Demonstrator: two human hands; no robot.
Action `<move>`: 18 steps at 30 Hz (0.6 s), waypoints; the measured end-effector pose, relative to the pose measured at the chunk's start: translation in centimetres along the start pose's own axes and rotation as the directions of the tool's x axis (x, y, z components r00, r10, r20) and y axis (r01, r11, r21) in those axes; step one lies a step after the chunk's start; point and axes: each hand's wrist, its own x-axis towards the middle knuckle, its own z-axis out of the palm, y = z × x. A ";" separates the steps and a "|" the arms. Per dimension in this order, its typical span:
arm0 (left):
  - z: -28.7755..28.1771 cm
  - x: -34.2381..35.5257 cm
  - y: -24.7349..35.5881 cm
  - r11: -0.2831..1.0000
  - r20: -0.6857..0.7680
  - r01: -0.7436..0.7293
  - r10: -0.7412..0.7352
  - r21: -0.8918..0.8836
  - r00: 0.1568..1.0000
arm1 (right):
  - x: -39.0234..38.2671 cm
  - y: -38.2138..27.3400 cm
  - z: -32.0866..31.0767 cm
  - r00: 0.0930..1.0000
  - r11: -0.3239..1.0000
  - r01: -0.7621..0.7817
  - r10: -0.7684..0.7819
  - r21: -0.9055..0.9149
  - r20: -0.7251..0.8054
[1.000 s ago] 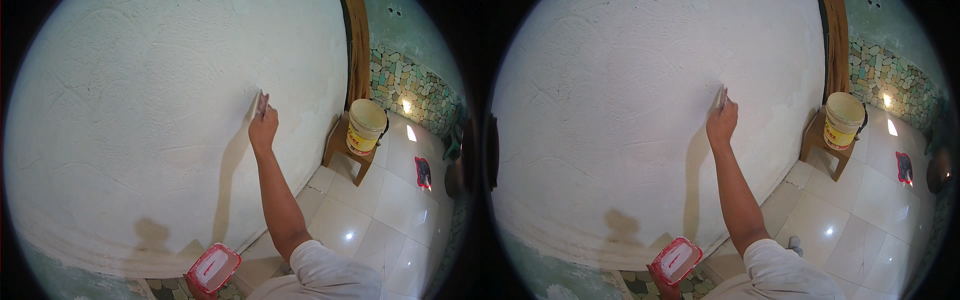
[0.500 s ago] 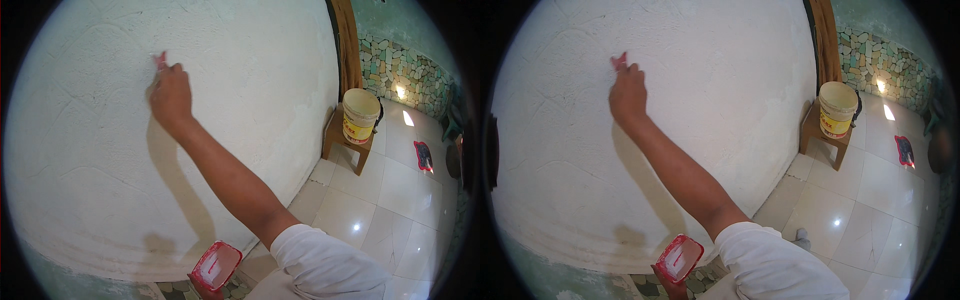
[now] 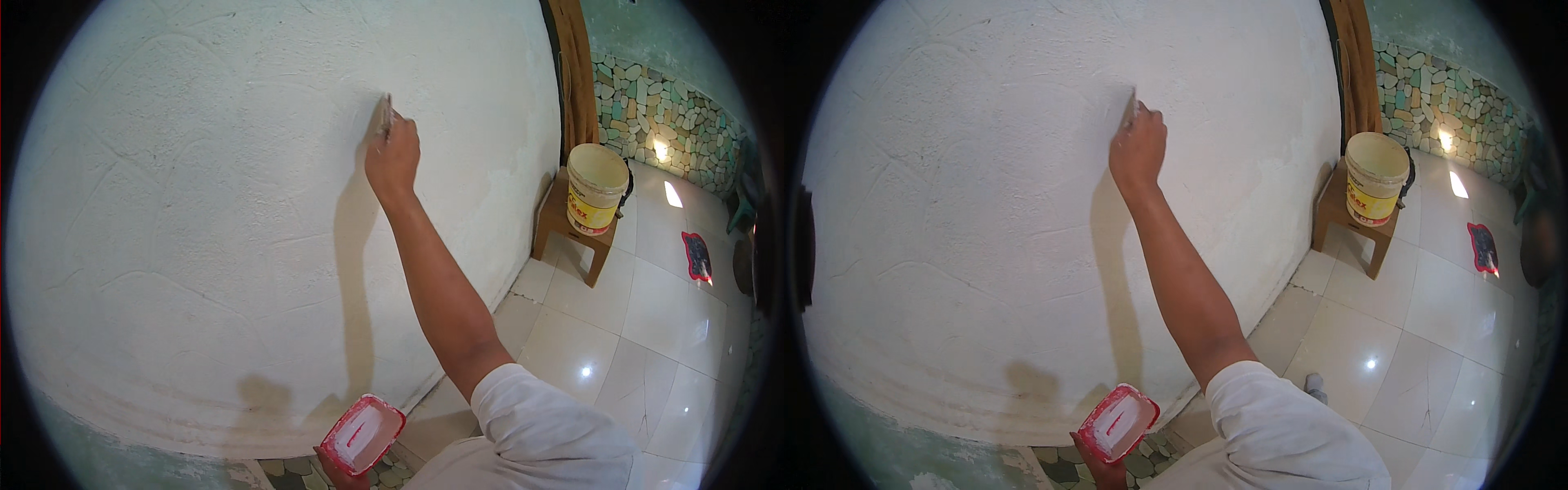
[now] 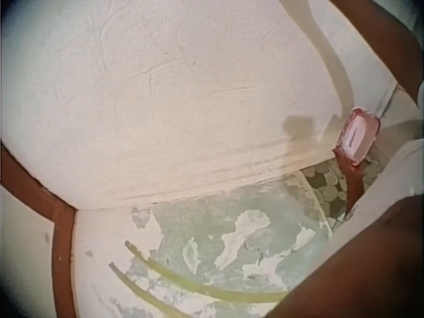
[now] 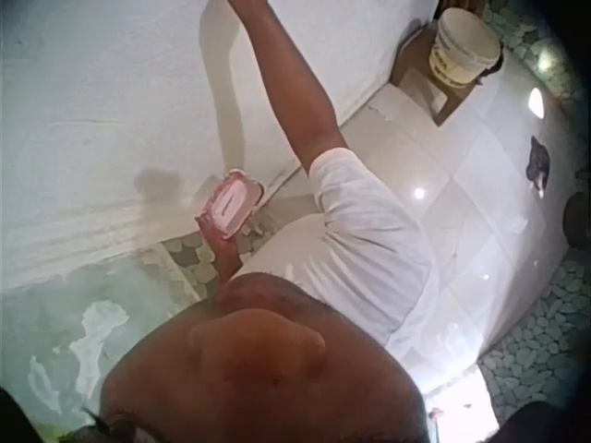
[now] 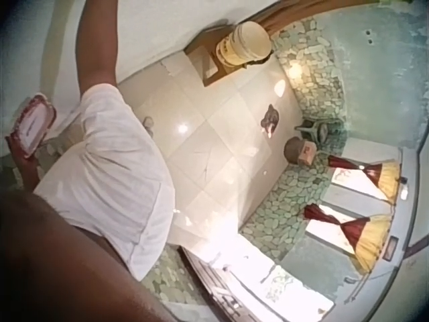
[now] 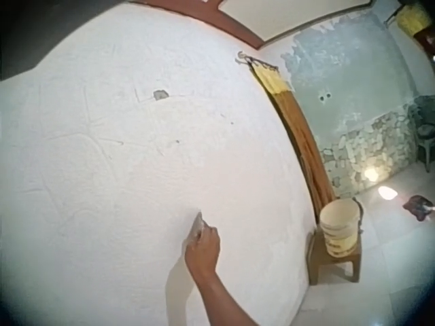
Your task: Applying and smoothing white wall putty onto a textured wall using a putty knife.
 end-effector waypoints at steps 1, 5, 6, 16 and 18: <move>-1.2 0.0 -0.6 1.000 -0.010 -0.008 0.008 0.002 1.000 | 0.5 -1.2 0.3 0.999 1.000 -0.013 0.013 -0.014 0.048; -5.2 0.2 -3.5 0.650 0.273 -0.441 0.348 0.619 0.897 | 0.9 -8.4 2.9 0.994 0.992 0.112 -0.113 0.066 0.012; -5.2 0.1 -3.6 0.668 0.282 -0.436 0.333 0.603 0.900 | 0.7 -10.3 3.4 0.991 0.987 0.131 -0.134 0.097 0.029; 0.5 1.7 -0.8 0.949 -0.422 0.210 -0.293 -0.234 0.858 | -7.9 -16.0 1.7 0.701 0.751 0.519 -0.647 0.408 0.299; 1.7 1.2 0.6 0.911 -0.307 0.267 -0.363 -0.314 0.880 | -7.4 -11.7 0.3 0.760 0.766 0.471 -0.604 0.437 0.240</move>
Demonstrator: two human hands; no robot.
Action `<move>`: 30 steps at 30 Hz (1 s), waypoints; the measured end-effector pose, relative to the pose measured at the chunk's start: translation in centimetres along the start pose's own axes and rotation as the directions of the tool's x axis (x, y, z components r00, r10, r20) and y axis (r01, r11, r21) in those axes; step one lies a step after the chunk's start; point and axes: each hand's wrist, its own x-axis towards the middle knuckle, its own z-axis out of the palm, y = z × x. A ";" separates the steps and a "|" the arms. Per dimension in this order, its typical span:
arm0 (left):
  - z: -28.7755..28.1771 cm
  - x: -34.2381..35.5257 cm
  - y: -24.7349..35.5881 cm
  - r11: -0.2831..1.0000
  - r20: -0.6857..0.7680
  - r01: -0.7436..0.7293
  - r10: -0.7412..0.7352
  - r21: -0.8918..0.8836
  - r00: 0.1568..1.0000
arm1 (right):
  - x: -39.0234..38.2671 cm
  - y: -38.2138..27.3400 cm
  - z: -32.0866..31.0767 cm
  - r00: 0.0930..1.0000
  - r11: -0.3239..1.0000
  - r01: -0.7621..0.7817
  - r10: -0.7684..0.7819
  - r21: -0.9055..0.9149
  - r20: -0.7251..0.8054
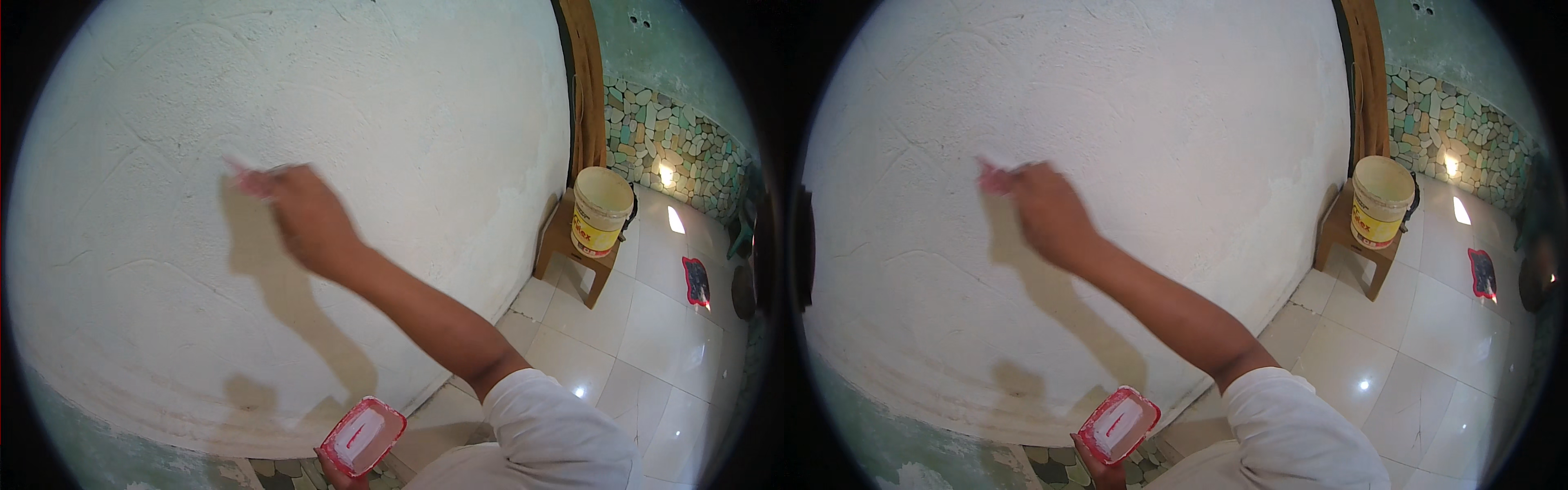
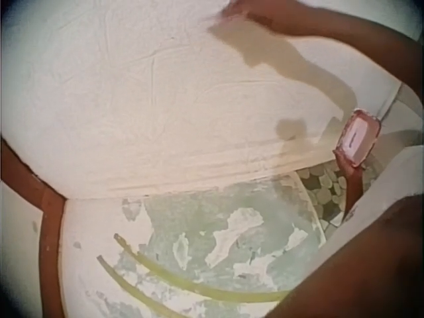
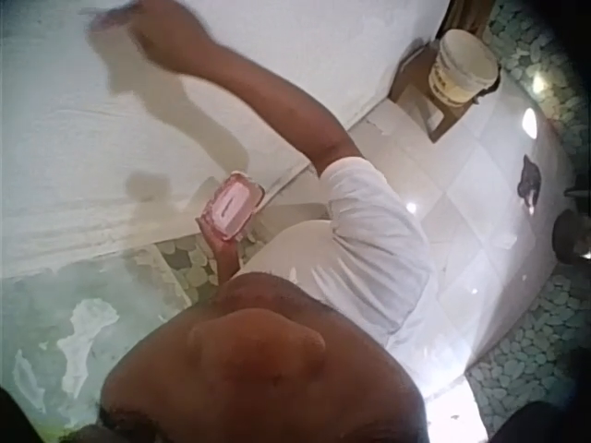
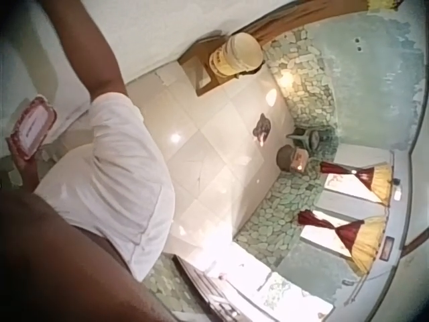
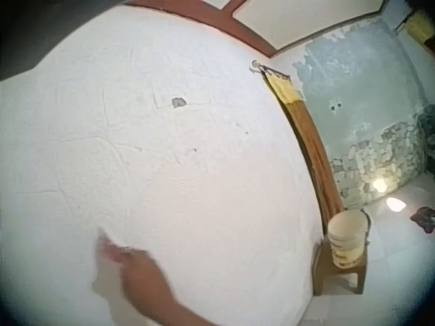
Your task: Applying and smoothing white wall putty onto a textured wall using a putty knife.
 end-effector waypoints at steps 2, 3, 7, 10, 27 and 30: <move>0.3 -0.9 0.6 1.000 0.002 0.013 -0.013 0.010 1.000 | -3.1 3.9 -3.2 0.979 0.993 -0.107 0.095 -0.059 -0.181; 0.5 -1.0 0.6 1.000 0.013 0.022 -0.022 0.016 1.000 | -4.6 6.4 -4.8 0.937 0.972 -0.225 0.198 -0.065 -0.290; -1.9 -0.1 -1.4 0.919 0.170 -0.291 0.253 0.265 0.953 | -12.7 15.6 -9.8 0.623 0.728 -0.684 0.556 -0.038 -0.550; -4.5 0.9 -2.7 0.687 0.406 -0.589 0.436 0.427 0.803 | -15.8 19.0 -9.2 0.627 0.652 -0.726 0.498 -0.218 -0.599; 0.0 0.4 -1.3 0.979 0.207 -0.173 0.149 0.104 0.967 | -13.2 11.8 -6.3 0.842 0.849 -0.457 0.318 -0.264 -0.436; 1.0 -0.9 -0.8 0.968 0.193 -0.191 0.158 0.165 0.969 | -11.1 14.5 -6.4 0.737 0.805 -0.545 0.327 -0.234 -0.591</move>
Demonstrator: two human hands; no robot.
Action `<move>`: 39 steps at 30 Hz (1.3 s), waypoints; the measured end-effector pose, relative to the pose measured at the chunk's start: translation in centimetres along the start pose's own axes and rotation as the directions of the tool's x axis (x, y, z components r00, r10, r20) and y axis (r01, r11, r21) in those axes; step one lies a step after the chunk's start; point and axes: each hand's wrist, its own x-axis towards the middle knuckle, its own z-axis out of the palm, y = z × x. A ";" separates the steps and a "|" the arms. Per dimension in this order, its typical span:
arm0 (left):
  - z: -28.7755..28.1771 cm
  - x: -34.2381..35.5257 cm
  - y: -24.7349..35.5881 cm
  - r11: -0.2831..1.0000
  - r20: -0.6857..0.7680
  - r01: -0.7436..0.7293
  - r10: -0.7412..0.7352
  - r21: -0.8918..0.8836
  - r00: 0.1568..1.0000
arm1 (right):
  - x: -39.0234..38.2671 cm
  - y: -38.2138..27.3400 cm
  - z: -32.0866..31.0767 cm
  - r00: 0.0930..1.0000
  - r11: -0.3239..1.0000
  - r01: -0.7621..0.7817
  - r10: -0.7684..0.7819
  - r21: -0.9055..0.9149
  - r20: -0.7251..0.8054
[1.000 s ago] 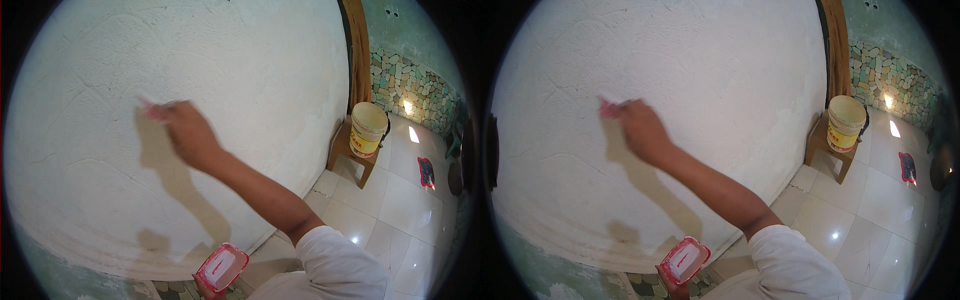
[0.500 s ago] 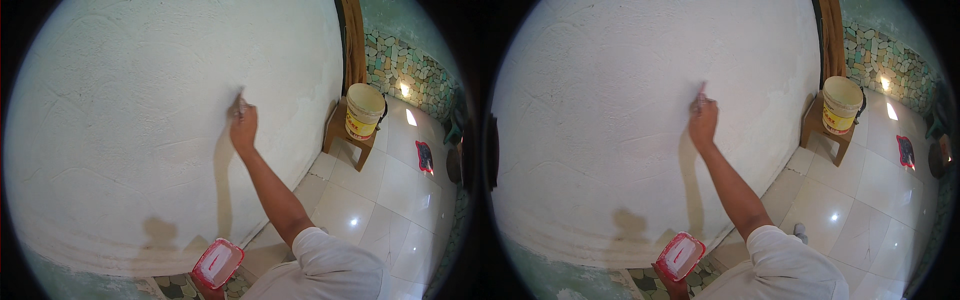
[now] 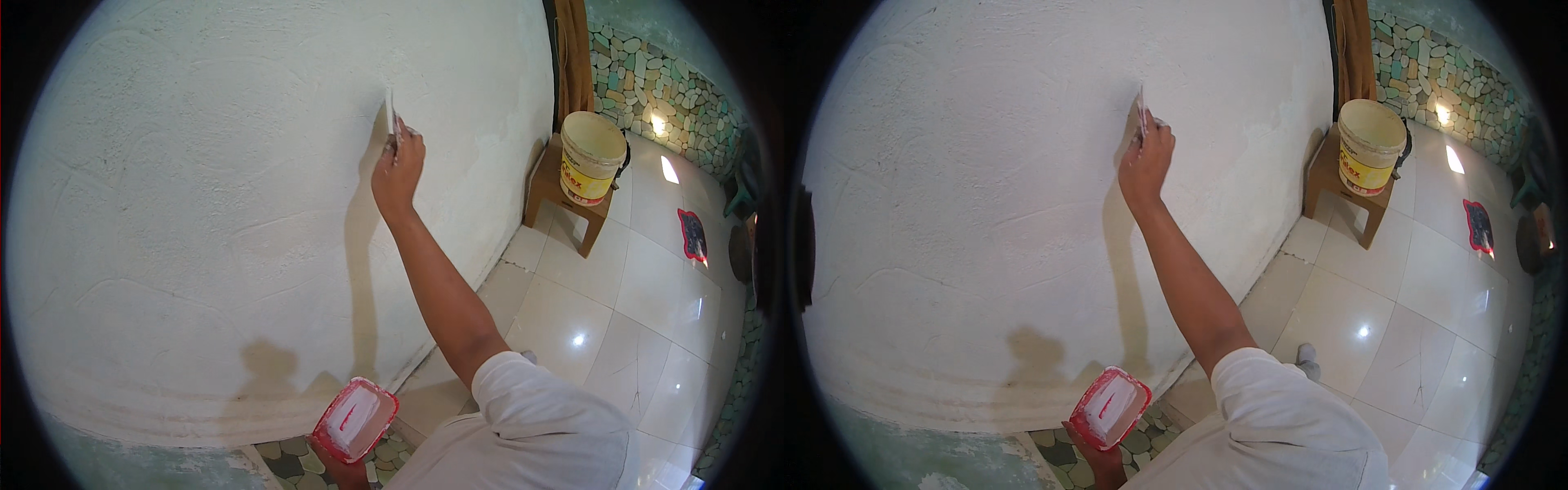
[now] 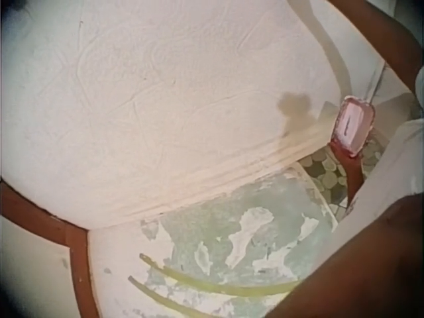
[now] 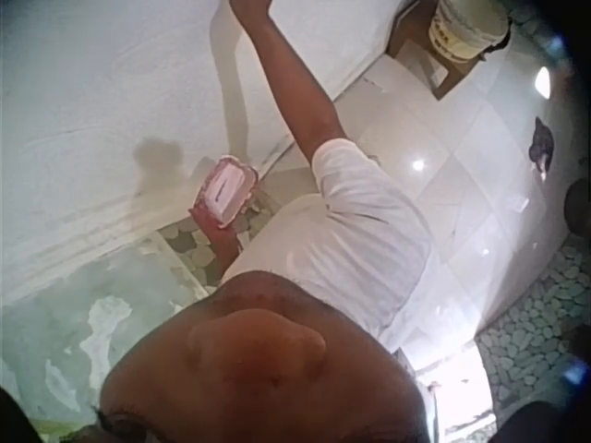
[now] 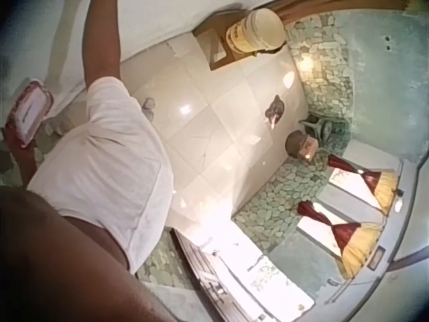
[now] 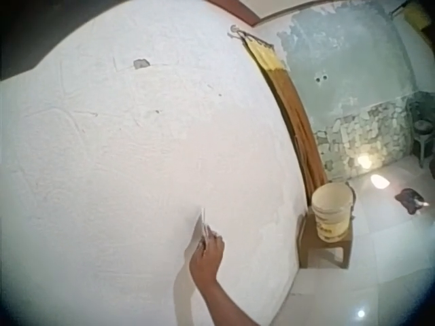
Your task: Applying and smoothing white wall putty onto a textured wall using a putty knife.
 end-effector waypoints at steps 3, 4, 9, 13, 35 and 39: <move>-0.5 0.4 -0.5 0.998 -0.006 0.023 -0.023 -0.053 1.000 | -0.5 -1.5 2.0 0.991 0.997 0.054 -0.060 0.050 0.117; -0.5 0.4 -0.7 0.998 -0.007 0.025 -0.025 -0.050 1.000 | -1.5 -2.9 2.3 0.981 0.994 0.074 -0.088 0.084 0.171; 0.4 -0.1 -0.1 0.999 0.032 -0.042 0.043 -0.018 0.999 | -6.5 -8.2 -0.5 0.893 0.939 0.140 -0.257 0.314 0.369; -1.2 0.3 -1.2 0.945 0.147 -0.243 0.215 0.220 0.966 | -5.3 -4.7 -2.9 0.889 0.930 0.176 -0.291 0.323 0.354; 0.9 -1.1 -1.2 0.999 0.056 -0.023 0.021 0.043 0.998 | -16.0 13.8 -8.5 0.847 0.846 -0.528 0.518 0.074 0.121; 0.2 -1.4 -1.5 0.999 0.017 0.017 -0.017 0.030 1.000 | -15.0 15.0 -5.0 0.818 0.809 -0.560 0.574 0.176 -0.035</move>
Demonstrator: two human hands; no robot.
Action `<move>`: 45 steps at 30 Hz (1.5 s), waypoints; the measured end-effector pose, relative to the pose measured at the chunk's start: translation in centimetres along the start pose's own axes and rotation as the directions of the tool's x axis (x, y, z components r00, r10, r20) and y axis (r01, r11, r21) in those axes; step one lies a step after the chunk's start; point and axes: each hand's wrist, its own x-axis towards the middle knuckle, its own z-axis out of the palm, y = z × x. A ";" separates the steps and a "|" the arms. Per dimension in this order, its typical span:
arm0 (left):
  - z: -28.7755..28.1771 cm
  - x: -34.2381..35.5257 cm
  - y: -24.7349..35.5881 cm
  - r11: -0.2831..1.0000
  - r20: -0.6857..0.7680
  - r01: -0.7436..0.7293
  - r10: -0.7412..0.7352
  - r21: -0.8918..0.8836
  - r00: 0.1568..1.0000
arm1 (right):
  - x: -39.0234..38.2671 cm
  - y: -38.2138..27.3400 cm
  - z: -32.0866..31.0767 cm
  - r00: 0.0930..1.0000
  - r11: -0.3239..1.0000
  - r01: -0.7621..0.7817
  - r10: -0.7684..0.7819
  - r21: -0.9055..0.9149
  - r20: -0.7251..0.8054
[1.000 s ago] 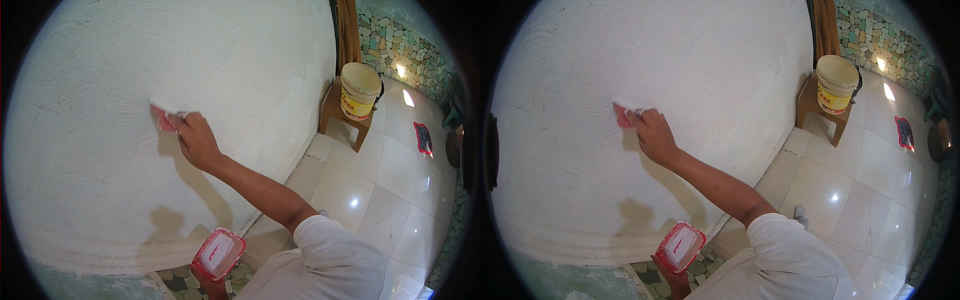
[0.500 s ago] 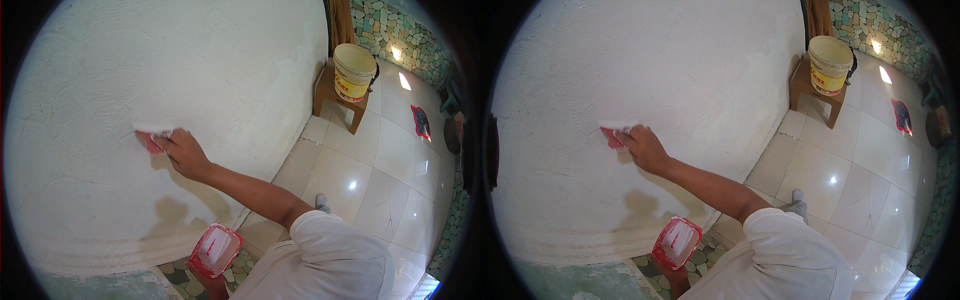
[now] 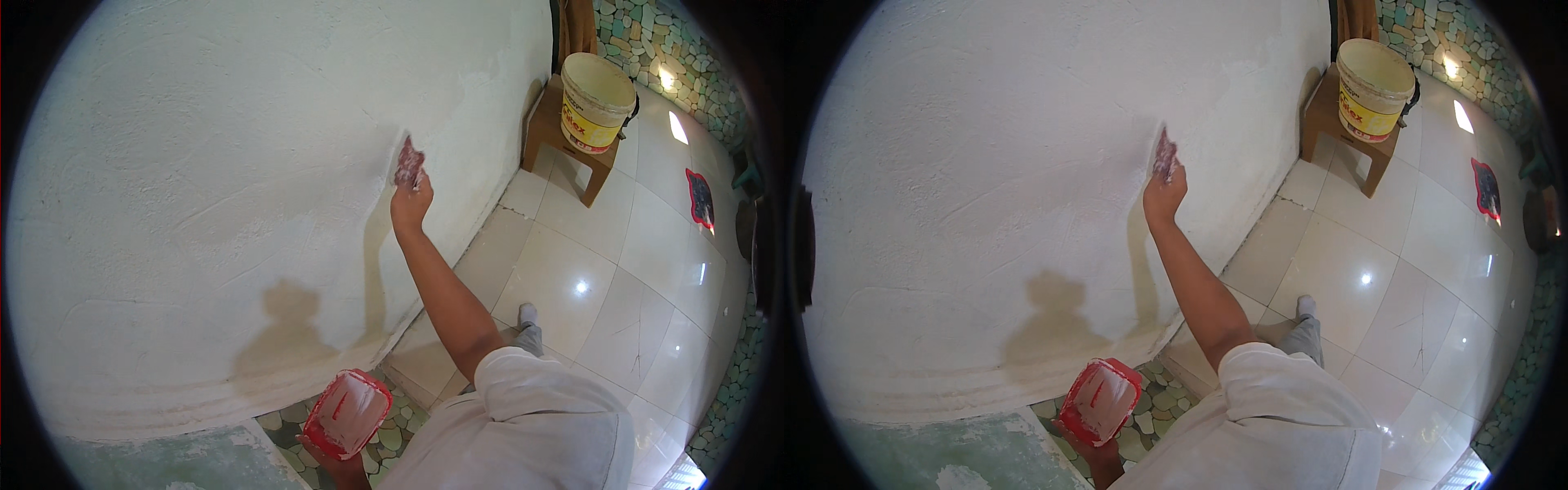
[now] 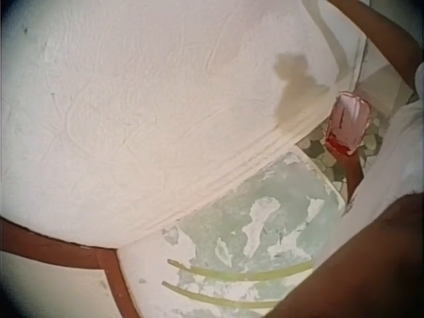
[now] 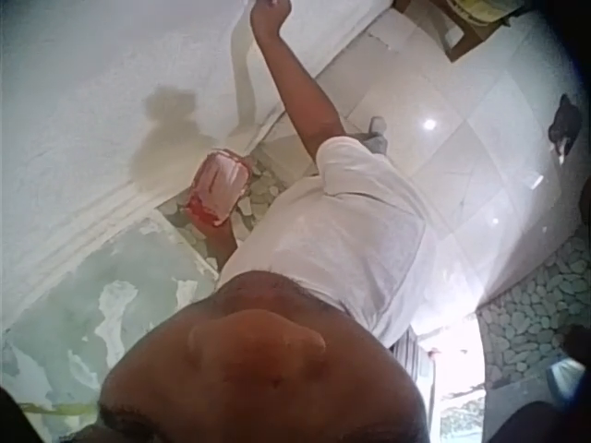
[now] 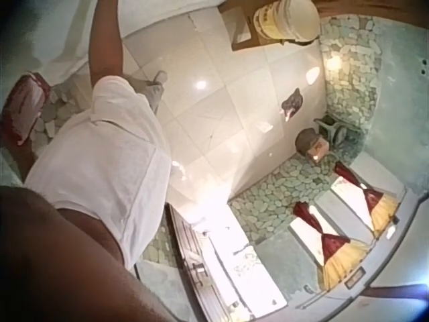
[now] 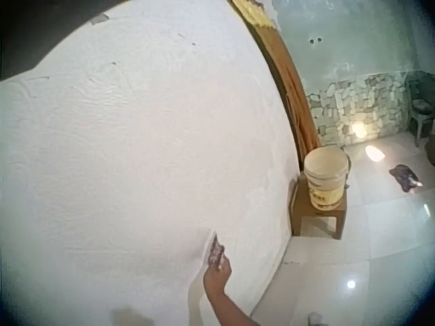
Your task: Applying and smoothing white wall putty onto a textured wall using a putty knife.
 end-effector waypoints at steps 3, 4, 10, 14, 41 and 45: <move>0.9 -0.3 0.0 0.998 -0.038 -0.022 0.024 0.063 0.999 | 3.1 2.0 0.2 0.982 0.993 -0.118 0.118 0.013 -0.147; 1.3 -0.5 0.1 0.998 -0.042 -0.024 0.027 0.064 0.999 | 3.3 2.1 -0.1 0.976 0.983 -0.179 0.183 0.042 -0.115; 0.9 -1.2 0.2 1.000 -0.054 0.004 -0.003 0.019 0.999 | 1.0 -1.8 2.3 0.996 0.993 -0.084 0.083 -0.088 -0.014; 2.4 -1.5 0.2 0.999 -0.083 -0.007 0.005 -0.033 0.997 | 0.1 -6.1 4.5 0.999 0.997 0.045 -0.043 -0.069 0.032; 3.5 -1.9 -0.2 0.966 0.067 -0.172 0.162 0.192 0.985 | -0.3 -9.9 5.8 0.979 0.982 0.018 0.020 -0.186 0.201; 3.0 -1.8 -0.5 0.923 0.050 -0.223 0.219 0.315 0.974 | -1.3 -12.8 5.5 0.939 0.966 0.208 -0.153 -0.155 0.308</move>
